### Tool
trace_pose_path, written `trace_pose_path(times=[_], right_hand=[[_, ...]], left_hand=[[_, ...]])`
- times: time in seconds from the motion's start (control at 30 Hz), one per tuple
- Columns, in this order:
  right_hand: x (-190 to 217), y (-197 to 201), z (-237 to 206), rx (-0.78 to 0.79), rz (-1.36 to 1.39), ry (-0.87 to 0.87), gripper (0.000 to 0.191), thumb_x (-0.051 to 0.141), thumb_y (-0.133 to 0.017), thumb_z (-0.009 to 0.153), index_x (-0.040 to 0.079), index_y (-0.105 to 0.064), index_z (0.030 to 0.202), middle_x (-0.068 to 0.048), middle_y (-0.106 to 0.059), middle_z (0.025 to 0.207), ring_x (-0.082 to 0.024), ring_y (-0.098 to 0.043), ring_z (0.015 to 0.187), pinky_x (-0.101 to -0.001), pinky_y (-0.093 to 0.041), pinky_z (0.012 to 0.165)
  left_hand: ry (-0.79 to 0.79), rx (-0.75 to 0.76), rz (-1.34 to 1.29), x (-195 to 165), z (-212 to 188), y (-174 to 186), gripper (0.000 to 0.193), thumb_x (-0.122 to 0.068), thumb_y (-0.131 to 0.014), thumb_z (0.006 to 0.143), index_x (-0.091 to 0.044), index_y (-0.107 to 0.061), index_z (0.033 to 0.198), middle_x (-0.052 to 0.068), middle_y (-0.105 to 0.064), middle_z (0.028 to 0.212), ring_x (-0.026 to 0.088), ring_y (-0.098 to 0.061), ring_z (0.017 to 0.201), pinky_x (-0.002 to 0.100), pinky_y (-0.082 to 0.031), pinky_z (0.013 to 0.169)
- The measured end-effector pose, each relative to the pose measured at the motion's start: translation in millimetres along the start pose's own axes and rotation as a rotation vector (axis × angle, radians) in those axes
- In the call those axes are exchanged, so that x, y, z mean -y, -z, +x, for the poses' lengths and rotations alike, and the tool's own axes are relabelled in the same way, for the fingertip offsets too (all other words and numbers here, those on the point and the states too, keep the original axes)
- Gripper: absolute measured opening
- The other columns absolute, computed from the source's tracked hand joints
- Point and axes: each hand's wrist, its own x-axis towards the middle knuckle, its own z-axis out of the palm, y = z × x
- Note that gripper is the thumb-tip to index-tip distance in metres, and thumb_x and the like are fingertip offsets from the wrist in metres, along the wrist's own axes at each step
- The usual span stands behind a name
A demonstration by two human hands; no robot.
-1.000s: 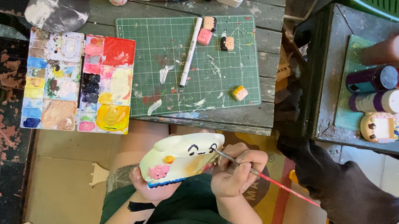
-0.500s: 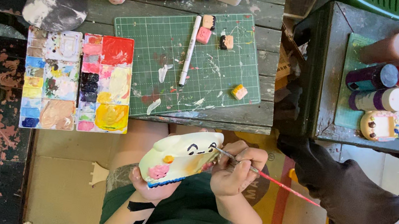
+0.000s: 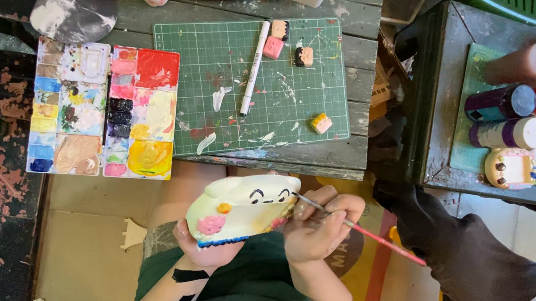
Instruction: The person paints a white ceramic photo-frame trinket with a paintbrush, adding details to its face and edges, then dips the brush in paint and paints small ceramic figurines on the work table.
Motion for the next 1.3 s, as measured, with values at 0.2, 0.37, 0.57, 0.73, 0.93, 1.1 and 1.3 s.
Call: trace_pose_path(times=[0.2,0.37,0.57,0.73,0.93,1.1,1.3], right_hand=[[1.4,3.3,18.7,-0.109,0.277,-0.276,0.016,0.027,-0.042,0.114,0.013,-0.041,0.108,-0.004,-0.047,0.085,-0.011,-0.039,0.061,-0.0249,-0.035,0.053],[-29.7,15.3,34.7,-0.208,0.123,-0.325,0.009,0.022,-0.044,0.112,0.013,-0.046,0.11,-0.003,-0.052,0.091,-0.01,-0.05,0.071,-0.0236,-0.038,0.055],[-61.6,26.8,23.8,-0.052,-0.053,-0.374,0.005,0.016,-0.052,0.11,0.012,-0.049,0.112,-0.007,-0.061,0.094,-0.011,-0.055,0.067,-0.0212,-0.037,0.054],[-64.7,24.7,8.6,-0.042,0.056,-0.458,0.006,0.016,-0.051,0.111,0.012,-0.048,0.114,-0.008,-0.06,0.094,-0.012,-0.055,0.068,-0.0222,-0.039,0.056],[-62.9,17.9,1.2,0.009,0.112,-0.407,0.008,0.014,-0.049,0.11,0.012,-0.047,0.118,-0.007,-0.058,0.102,-0.012,-0.055,0.07,-0.0238,-0.041,0.056],[-66.1,20.2,0.7,-0.004,0.113,-0.399,0.009,0.012,-0.049,0.109,0.012,-0.046,0.118,-0.006,-0.057,0.102,-0.012,-0.056,0.079,-0.0267,-0.045,0.064],[-73.2,26.2,2.3,-0.02,0.137,-0.422,0.009,0.011,-0.049,0.109,0.011,-0.047,0.118,-0.004,-0.054,0.099,-0.011,-0.054,0.084,-0.0273,-0.045,0.067]], left_hand=[[0.043,-0.277,-0.238,-15.6,24.4,-24.0,0.102,-0.086,-0.04,0.078,-0.026,-0.032,0.161,0.008,-0.037,0.164,0.041,-0.032,0.152,0.071,-0.027,0.118],[0.063,-0.294,-0.261,-23.5,50.8,-15.3,0.107,-0.091,-0.04,0.076,-0.024,-0.036,0.159,0.009,-0.04,0.162,0.04,-0.038,0.149,0.067,-0.03,0.117],[-0.076,-0.225,-0.304,-19.0,67.7,18.3,0.088,-0.084,-0.047,0.083,-0.028,-0.047,0.151,0.01,-0.05,0.153,0.044,-0.045,0.141,0.069,-0.035,0.111],[-0.072,-0.231,-0.453,-9.4,69.2,41.1,0.101,-0.093,-0.046,0.074,-0.026,-0.05,0.149,0.008,-0.052,0.151,0.039,-0.046,0.139,0.067,-0.035,0.112],[-0.037,-0.451,-0.383,-6.2,67.9,46.9,0.104,-0.094,-0.043,0.067,-0.029,-0.05,0.148,0.004,-0.052,0.151,0.036,-0.046,0.14,0.065,-0.032,0.115],[-0.041,-0.439,-0.367,-5.8,67.1,37.8,0.102,-0.093,-0.042,0.069,-0.029,-0.048,0.149,0.004,-0.05,0.152,0.035,-0.044,0.141,0.066,-0.032,0.115],[-0.009,-0.424,-0.369,-4.3,65.8,27.3,0.101,-0.091,-0.041,0.069,-0.028,-0.048,0.148,0.006,-0.049,0.153,0.035,-0.043,0.141,0.067,-0.03,0.112]])
